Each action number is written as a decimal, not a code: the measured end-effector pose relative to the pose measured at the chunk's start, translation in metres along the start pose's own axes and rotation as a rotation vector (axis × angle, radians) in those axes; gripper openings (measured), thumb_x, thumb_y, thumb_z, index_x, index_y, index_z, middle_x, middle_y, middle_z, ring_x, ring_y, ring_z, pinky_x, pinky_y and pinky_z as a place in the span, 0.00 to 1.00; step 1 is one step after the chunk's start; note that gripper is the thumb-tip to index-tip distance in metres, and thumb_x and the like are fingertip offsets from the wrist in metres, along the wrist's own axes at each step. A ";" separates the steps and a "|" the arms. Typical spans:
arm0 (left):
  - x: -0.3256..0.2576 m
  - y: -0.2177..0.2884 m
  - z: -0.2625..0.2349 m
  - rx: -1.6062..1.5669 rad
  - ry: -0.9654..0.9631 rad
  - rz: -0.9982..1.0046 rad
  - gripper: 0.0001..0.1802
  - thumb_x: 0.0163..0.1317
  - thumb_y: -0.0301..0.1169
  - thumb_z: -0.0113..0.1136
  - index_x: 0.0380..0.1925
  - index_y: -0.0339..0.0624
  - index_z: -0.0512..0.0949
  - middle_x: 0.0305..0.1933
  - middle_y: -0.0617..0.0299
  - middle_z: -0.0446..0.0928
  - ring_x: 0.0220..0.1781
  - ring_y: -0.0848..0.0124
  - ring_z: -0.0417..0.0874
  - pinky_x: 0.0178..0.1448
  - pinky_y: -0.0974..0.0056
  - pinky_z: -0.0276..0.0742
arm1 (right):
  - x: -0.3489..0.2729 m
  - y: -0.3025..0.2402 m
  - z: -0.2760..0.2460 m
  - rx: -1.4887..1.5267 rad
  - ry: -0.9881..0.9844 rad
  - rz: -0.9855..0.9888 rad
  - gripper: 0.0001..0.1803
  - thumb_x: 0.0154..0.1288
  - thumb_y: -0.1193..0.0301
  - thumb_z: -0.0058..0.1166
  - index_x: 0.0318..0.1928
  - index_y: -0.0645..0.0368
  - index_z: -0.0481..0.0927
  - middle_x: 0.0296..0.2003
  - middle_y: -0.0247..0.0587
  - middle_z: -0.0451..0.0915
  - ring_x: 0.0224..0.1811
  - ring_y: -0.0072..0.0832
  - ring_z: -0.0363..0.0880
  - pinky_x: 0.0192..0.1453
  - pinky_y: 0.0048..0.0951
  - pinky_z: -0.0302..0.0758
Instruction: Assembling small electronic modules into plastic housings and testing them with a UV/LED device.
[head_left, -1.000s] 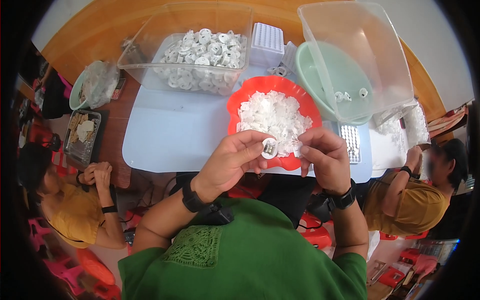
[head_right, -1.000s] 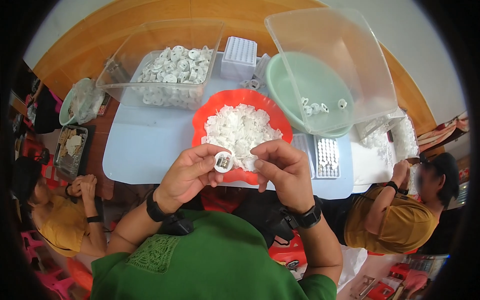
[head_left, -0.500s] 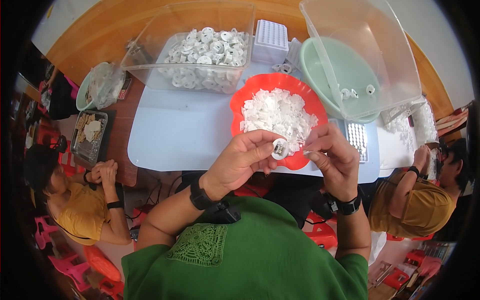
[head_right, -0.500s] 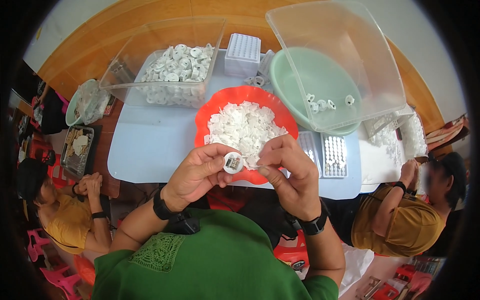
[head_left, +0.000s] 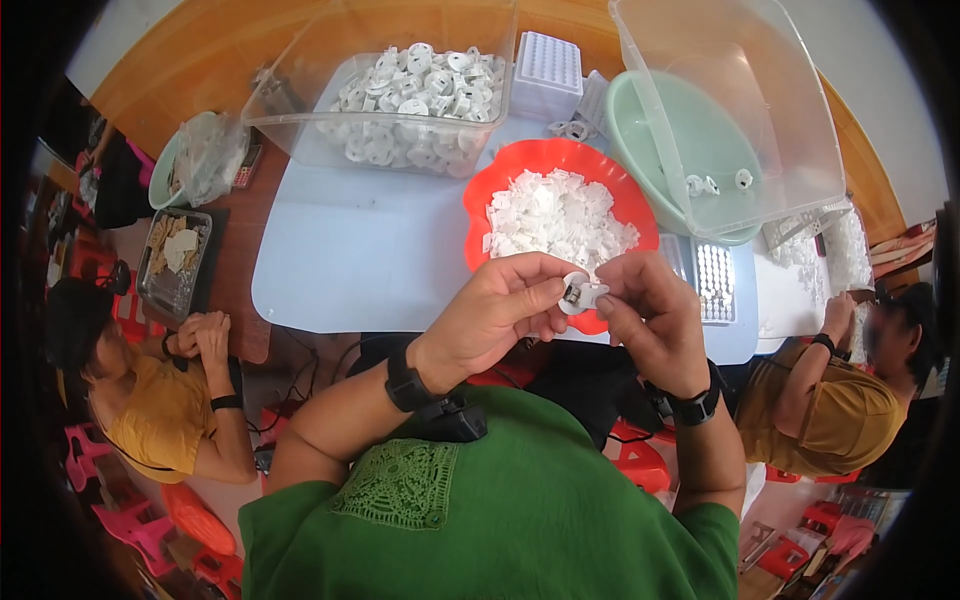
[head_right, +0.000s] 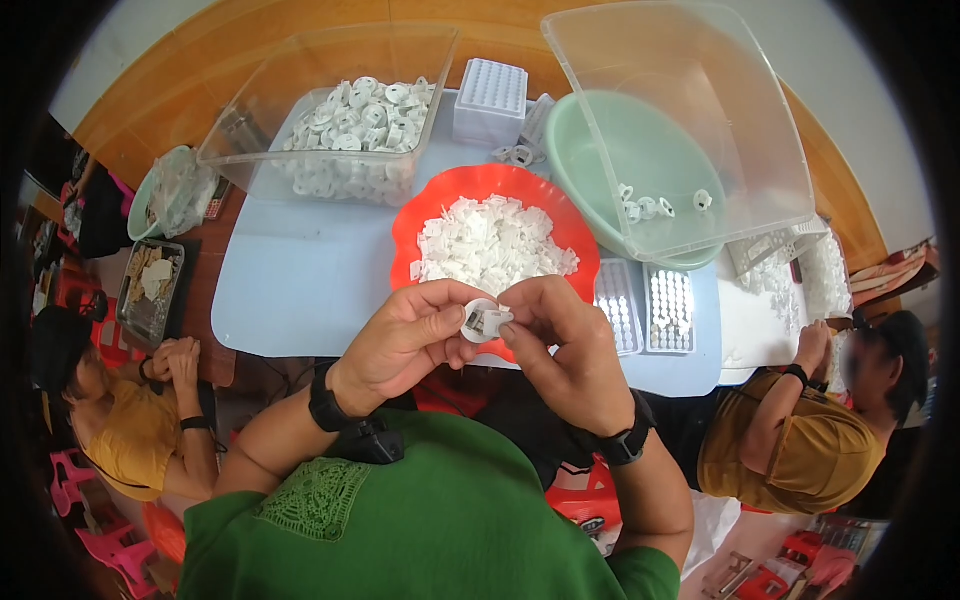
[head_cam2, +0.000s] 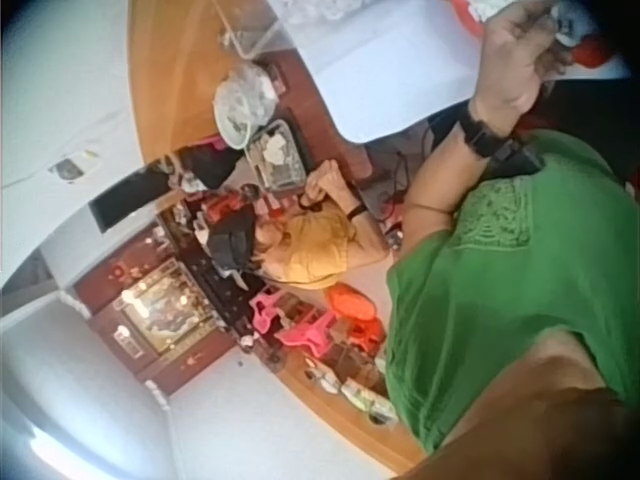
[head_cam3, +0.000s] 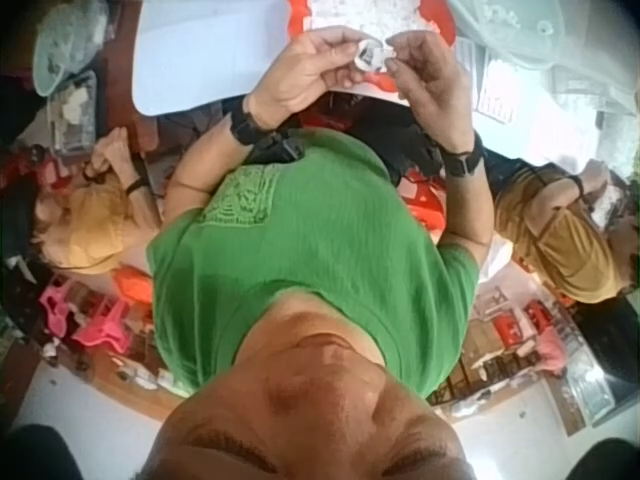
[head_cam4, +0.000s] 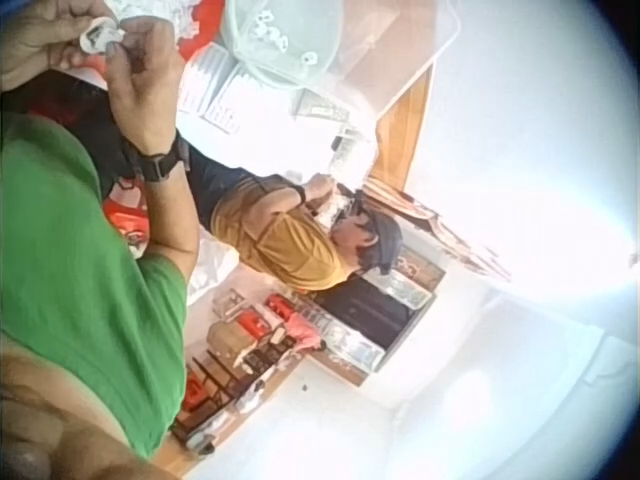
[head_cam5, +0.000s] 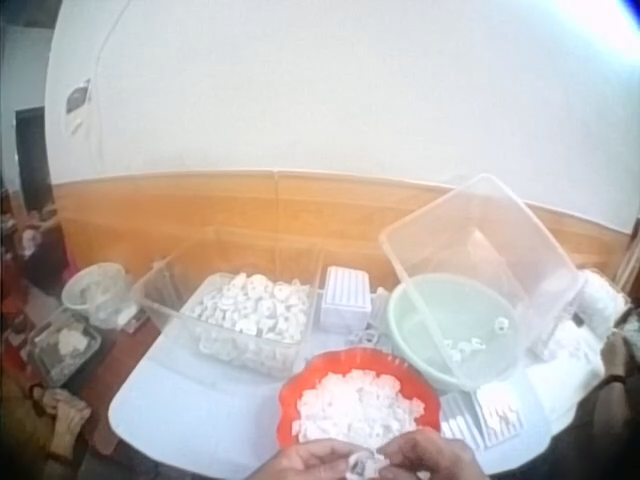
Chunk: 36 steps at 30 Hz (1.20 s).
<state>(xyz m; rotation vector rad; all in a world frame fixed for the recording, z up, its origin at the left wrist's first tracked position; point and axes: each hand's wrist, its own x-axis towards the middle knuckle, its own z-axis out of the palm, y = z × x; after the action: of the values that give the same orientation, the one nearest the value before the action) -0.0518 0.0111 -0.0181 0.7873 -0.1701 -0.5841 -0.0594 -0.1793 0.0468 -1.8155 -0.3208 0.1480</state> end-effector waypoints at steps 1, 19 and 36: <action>0.000 -0.001 -0.001 -0.001 0.001 0.001 0.17 0.69 0.33 0.50 0.53 0.34 0.71 0.42 0.58 0.79 0.35 0.77 0.79 0.38 0.73 0.76 | 0.001 -0.001 -0.001 -0.001 -0.002 0.001 0.11 0.58 0.83 0.53 0.42 0.63 0.77 0.27 0.37 0.77 0.26 0.19 0.75 0.30 0.22 0.71; -0.005 -0.007 -0.003 0.022 -0.024 0.064 0.18 0.69 0.30 0.50 0.55 0.31 0.71 0.44 0.57 0.79 0.38 0.73 0.83 0.41 0.72 0.80 | 0.008 -0.007 0.001 -0.369 -0.145 -0.427 0.14 0.52 0.87 0.52 0.40 0.62 0.78 0.27 0.42 0.74 0.28 0.37 0.77 0.30 0.30 0.73; -0.007 -0.003 0.004 0.132 0.066 0.053 0.17 0.67 0.30 0.54 0.52 0.32 0.75 0.38 0.58 0.81 0.32 0.79 0.80 0.40 0.73 0.79 | 0.004 0.001 0.014 -0.676 -0.009 -0.688 0.13 0.45 0.82 0.55 0.35 0.62 0.76 0.25 0.42 0.71 0.24 0.39 0.75 0.25 0.34 0.72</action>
<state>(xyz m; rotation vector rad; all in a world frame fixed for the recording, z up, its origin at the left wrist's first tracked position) -0.0599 0.0105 -0.0165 0.9264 -0.1696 -0.5000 -0.0589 -0.1654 0.0427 -2.2415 -1.0760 -0.4889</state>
